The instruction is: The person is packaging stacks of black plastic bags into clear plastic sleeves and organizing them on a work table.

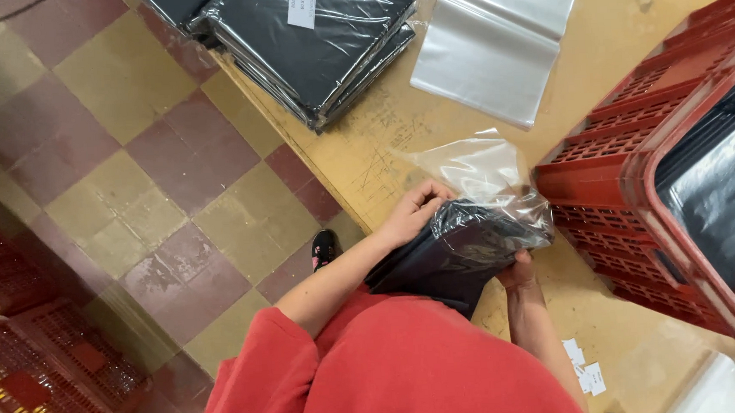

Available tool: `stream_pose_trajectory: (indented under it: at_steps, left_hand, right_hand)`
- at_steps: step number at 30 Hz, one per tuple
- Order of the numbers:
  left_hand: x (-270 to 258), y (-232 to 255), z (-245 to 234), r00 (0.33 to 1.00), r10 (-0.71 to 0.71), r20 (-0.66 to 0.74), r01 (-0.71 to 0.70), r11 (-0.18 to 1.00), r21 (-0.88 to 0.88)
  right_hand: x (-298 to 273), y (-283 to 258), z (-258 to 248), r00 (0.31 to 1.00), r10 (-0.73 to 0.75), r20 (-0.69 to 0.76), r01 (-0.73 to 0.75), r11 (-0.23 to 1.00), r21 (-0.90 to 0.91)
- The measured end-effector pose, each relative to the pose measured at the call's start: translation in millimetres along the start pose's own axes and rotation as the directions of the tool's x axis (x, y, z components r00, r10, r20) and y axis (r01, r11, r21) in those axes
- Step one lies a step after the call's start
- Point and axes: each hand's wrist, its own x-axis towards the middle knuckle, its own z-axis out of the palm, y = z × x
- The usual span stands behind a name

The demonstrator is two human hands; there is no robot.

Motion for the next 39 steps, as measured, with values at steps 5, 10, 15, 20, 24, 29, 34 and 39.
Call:
stream_pose_trajectory:
  at_steps: [5,10,15,20,24,29,34,39]
  left_hand:
    - [-19.0,-15.1,-43.3,0.992,-0.088,0.087,0.043,0.904,0.426]
    - [-31.9,20.5,-61.7,0.956,-0.16,0.245,-0.078,0.667,0.741]
    - [-16.5,8.9,-76.6,0.991,-0.134,0.015,0.115,0.896,0.428]
    - [11.8,48.7,-42.0,0.917,-0.357,-0.178,0.397,0.762,0.511]
    - [-6.0,32.0,-33.5,0.901,-0.383,-0.203,0.394,0.528,0.752]
    - [-39.8,55.5,-21.3,0.877,-0.438,-0.199,0.419,0.491,0.763]
    - [-19.1,51.8,-38.9,0.835,-0.525,-0.164,0.454,0.49,0.744]
    - [28.4,23.4,-30.9,0.895,-0.364,-0.258,0.446,0.759,0.474]
  right_hand:
    - [-5.4,5.4,42.1,0.988,-0.085,-0.129,0.062,0.984,-0.167]
    - [1.5,13.9,34.3,0.942,-0.193,-0.274,0.072,0.915,-0.398]
    - [-4.5,-6.3,69.9,0.941,-0.147,-0.306,-0.141,0.651,-0.746]
    - [4.1,-11.9,120.6,0.933,-0.201,-0.298,-0.187,0.436,-0.88]
    - [7.2,-4.3,141.2,0.885,-0.422,-0.198,0.119,0.615,-0.78]
    - [6.4,6.0,112.2,0.863,-0.411,-0.293,0.072,0.675,-0.734]
    - [-13.2,7.8,82.9,0.908,-0.292,-0.3,-0.082,0.58,-0.81]
    - [-20.3,-18.8,96.4,0.962,-0.103,-0.254,-0.19,0.419,-0.888]
